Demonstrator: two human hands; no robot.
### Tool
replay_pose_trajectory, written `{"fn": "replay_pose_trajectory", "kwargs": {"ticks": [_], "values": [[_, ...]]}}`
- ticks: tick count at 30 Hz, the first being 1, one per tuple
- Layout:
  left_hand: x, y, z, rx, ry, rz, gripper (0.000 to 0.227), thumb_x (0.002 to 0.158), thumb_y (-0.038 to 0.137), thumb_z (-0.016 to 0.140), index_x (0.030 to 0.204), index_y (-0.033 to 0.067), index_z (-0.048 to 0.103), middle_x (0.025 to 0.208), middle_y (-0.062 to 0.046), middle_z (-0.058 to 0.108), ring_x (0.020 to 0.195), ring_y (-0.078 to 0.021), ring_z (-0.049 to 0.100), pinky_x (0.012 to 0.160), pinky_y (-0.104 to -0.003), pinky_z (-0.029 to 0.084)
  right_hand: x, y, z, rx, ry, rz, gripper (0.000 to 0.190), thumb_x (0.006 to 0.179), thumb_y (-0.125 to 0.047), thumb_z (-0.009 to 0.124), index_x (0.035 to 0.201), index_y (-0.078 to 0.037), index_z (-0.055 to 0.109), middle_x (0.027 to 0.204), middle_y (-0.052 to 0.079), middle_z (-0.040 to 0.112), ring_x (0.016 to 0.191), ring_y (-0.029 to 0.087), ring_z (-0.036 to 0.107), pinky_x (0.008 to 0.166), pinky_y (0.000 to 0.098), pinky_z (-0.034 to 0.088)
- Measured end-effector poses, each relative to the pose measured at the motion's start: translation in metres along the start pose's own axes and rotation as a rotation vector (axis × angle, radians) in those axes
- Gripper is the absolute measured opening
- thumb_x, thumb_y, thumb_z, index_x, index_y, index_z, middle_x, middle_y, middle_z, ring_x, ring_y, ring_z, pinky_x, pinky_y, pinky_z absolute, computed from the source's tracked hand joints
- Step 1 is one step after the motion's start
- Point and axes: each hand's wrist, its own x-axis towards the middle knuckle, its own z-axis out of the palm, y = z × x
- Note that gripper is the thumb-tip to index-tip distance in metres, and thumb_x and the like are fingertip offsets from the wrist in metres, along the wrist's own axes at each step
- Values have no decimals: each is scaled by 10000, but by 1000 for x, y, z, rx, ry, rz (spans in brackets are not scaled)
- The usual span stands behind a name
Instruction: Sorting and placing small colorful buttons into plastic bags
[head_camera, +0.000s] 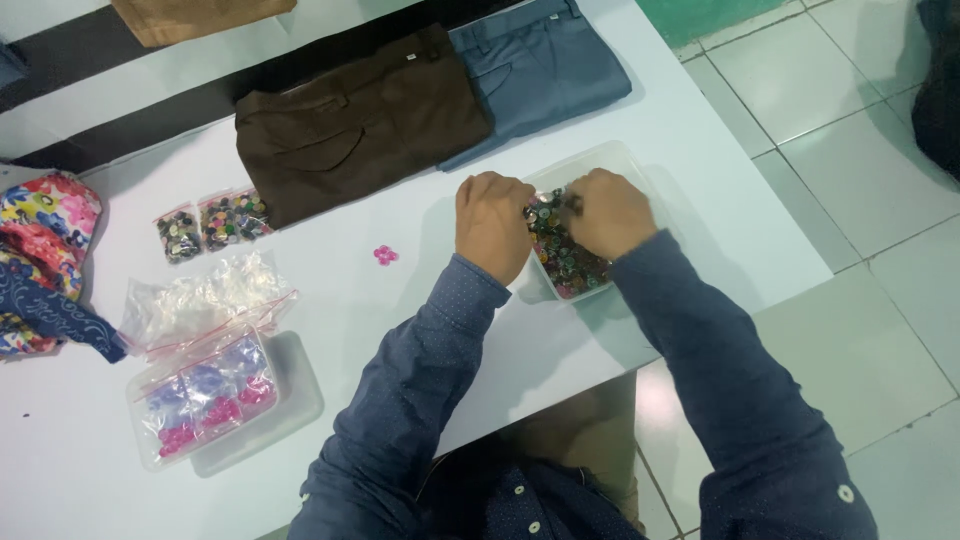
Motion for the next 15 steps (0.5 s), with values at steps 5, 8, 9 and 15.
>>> {"fn": "replay_pose_trajectory", "kwargs": {"ticks": [5,8,9,15], "values": [[-6,24,-35,-27,-36,-58,283,893,-53,575,1099,24,753,990,-156,717,1127,-331,576,1085,-553,369,13,-11,9,252,-55,-34,279,920,-16,600,1138,-55,770,1017,170,745,966,371,732,769,480,617],[-5,10,-13,-43,-64,-80,271,907,-45,571,1095,24,754,962,-149,724,1110,-320,588,1085,-538,375,14,-20,2,222,-41,-93,299,902,29,595,1119,-62,779,996,168,754,938,380,734,757,481,626],[-5,-2,6,-54,-65,-84,284,914,-19,567,1109,79,749,953,-87,723,1132,-278,582,1099,-520,379,8,-25,-5,212,-36,-130,306,898,55,591,1122,-43,776,992,193,752,925,407,730,754,500,628],[1,-16,30,-25,-79,-102,273,899,71,643,1150,104,745,969,-75,731,1141,-257,568,1113,-521,333,26,11,16,80,14,-215,147,874,-104,715,993,-74,796,895,167,762,879,381,745,730,506,623]]}}
